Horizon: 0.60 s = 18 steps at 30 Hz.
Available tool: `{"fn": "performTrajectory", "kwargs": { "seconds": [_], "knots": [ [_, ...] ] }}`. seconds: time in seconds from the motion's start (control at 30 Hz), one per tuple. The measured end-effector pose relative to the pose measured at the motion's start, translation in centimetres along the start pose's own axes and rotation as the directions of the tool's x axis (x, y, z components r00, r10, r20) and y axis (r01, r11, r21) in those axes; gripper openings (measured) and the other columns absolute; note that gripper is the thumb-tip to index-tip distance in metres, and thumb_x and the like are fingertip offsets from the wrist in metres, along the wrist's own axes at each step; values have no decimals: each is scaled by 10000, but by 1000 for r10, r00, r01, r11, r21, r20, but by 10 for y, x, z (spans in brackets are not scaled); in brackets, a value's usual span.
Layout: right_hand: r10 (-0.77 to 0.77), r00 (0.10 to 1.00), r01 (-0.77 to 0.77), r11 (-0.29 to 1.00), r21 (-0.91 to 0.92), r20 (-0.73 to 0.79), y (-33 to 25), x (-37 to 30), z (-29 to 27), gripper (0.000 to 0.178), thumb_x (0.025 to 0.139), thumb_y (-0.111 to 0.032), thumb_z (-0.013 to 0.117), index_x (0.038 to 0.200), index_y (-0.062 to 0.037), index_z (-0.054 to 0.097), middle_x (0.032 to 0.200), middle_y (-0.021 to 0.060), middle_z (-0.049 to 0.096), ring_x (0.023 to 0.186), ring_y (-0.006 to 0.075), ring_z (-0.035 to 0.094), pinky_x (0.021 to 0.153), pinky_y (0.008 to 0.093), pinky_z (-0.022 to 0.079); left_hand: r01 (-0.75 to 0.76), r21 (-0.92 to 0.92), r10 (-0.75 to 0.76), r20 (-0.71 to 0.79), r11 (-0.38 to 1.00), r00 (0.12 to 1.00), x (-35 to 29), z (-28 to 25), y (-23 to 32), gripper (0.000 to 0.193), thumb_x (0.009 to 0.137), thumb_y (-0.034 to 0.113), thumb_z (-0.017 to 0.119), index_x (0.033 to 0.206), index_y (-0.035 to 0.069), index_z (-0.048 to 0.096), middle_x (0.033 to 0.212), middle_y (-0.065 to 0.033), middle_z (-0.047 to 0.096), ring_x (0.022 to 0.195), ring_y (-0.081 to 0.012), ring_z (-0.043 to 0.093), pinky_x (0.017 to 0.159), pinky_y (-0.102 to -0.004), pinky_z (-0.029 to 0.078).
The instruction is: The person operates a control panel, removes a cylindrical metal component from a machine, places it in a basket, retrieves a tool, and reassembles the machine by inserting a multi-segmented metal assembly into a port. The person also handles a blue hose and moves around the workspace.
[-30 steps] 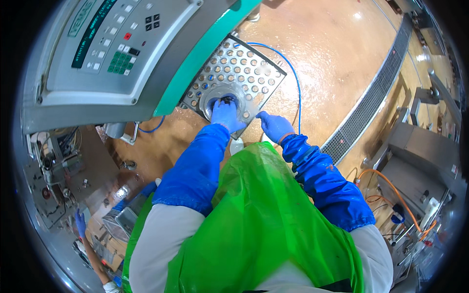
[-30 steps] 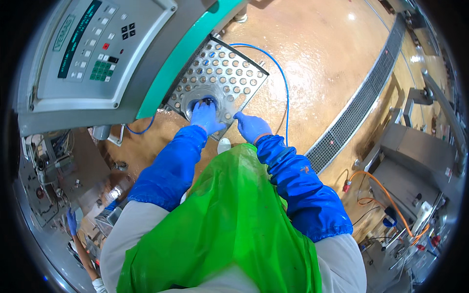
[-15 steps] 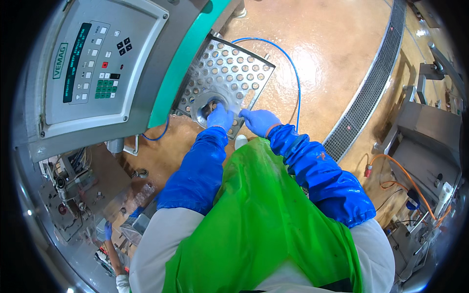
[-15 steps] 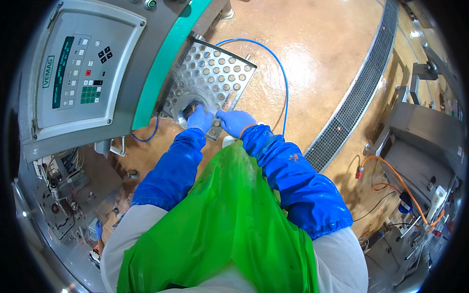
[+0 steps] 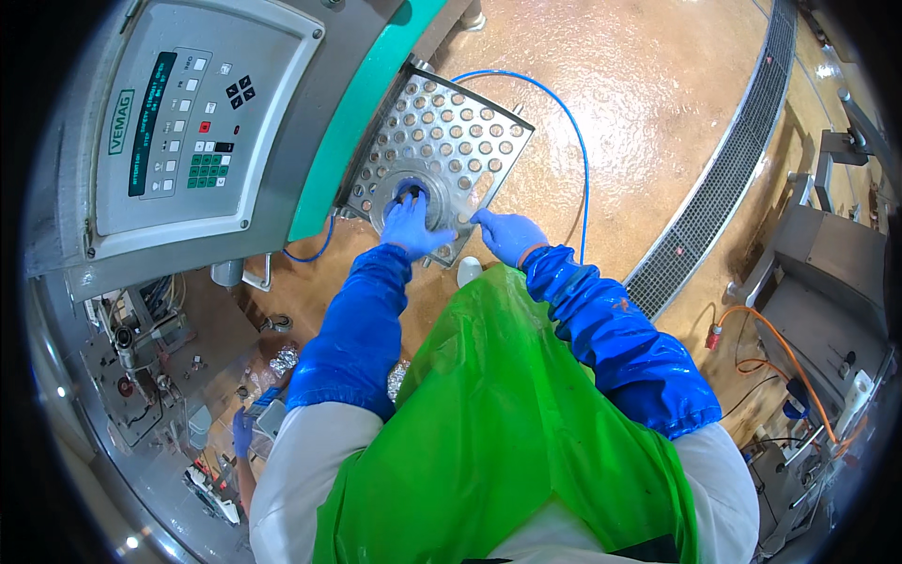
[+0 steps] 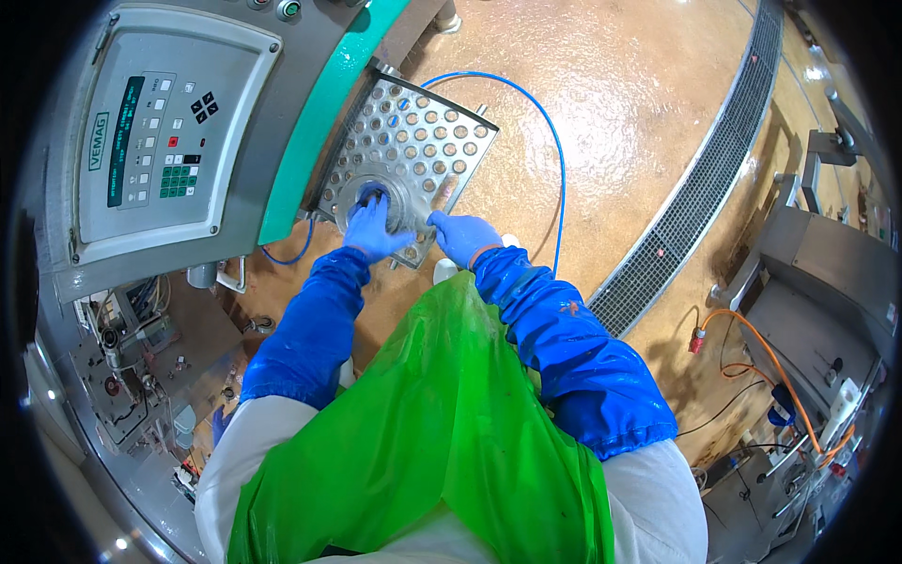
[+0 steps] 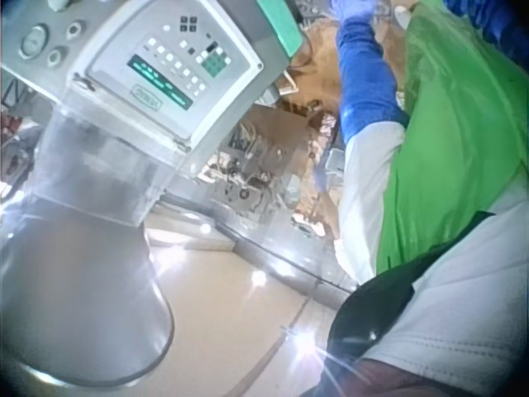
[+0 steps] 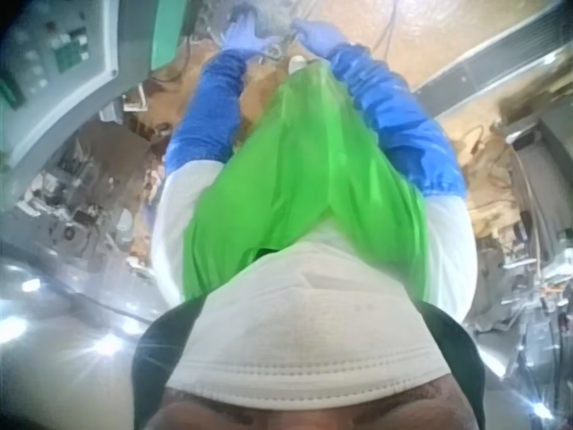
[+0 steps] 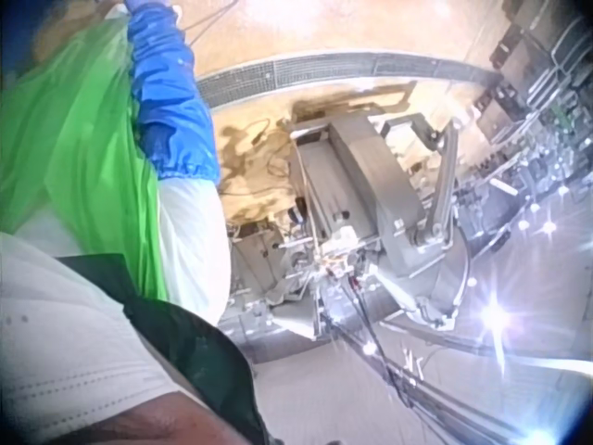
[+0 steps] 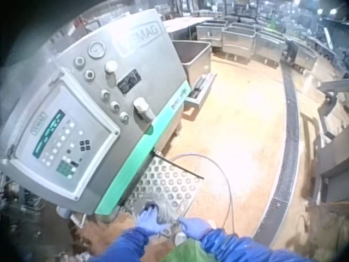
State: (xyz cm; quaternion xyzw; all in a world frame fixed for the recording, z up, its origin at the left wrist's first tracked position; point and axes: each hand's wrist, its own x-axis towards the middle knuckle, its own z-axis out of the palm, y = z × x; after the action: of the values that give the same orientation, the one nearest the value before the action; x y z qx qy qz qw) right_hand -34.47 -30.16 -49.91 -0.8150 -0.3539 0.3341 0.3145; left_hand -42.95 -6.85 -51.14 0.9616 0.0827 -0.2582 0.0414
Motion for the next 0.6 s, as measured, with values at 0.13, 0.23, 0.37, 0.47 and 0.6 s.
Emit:
{"fn": "performTrajectory", "kwargs": {
  "seconds": [0.13,0.23,0.37,0.47,0.6],
  "knots": [
    [45,982,-26,994,-105,184,-17,-8,-7,293,943,-226,458,1210,-173,567,836,201,674,757,412,649,688,535,498,-17,13,14,208,1000,978,2,-5,-9,970,868,577,597,1531,1,185,1287,-311,565,1192,-409,563,1072,-454,387],
    [23,1000,-23,998,-65,9,-15,-7,0,291,944,-233,453,1208,-178,563,842,202,676,764,413,651,686,541,498,296,-96,-267,235,950,935,4,-20,25,992,839,557,651,1508,-34,218,1174,-301,622,1091,-392,624,951,-434,469],
    [34,999,-36,997,-71,-25,-15,-1,-8,278,942,-241,455,1191,-182,562,846,207,675,773,414,654,693,541,498,441,-256,-339,359,860,870,11,-42,31,1061,841,577,639,1513,-69,131,1344,-337,505,1248,-410,531,1103,-433,362],
    [46,993,-33,992,-120,113,-19,0,-12,280,938,-244,459,1191,-184,563,850,210,674,789,413,656,708,539,498,40,140,-55,101,989,993,-7,-19,16,964,860,588,594,1490,-57,253,1425,-284,461,1364,-376,415,1173,-472,239],
    [80,984,-61,991,-121,156,-43,-2,-15,275,917,-252,479,1170,-184,561,875,206,678,810,409,662,704,526,502,67,28,-73,323,997,943,4,-7,20,794,907,537,513,1441,-36,383,1403,-243,510,1358,-358,435,1176,-488,225]
  ]
}}
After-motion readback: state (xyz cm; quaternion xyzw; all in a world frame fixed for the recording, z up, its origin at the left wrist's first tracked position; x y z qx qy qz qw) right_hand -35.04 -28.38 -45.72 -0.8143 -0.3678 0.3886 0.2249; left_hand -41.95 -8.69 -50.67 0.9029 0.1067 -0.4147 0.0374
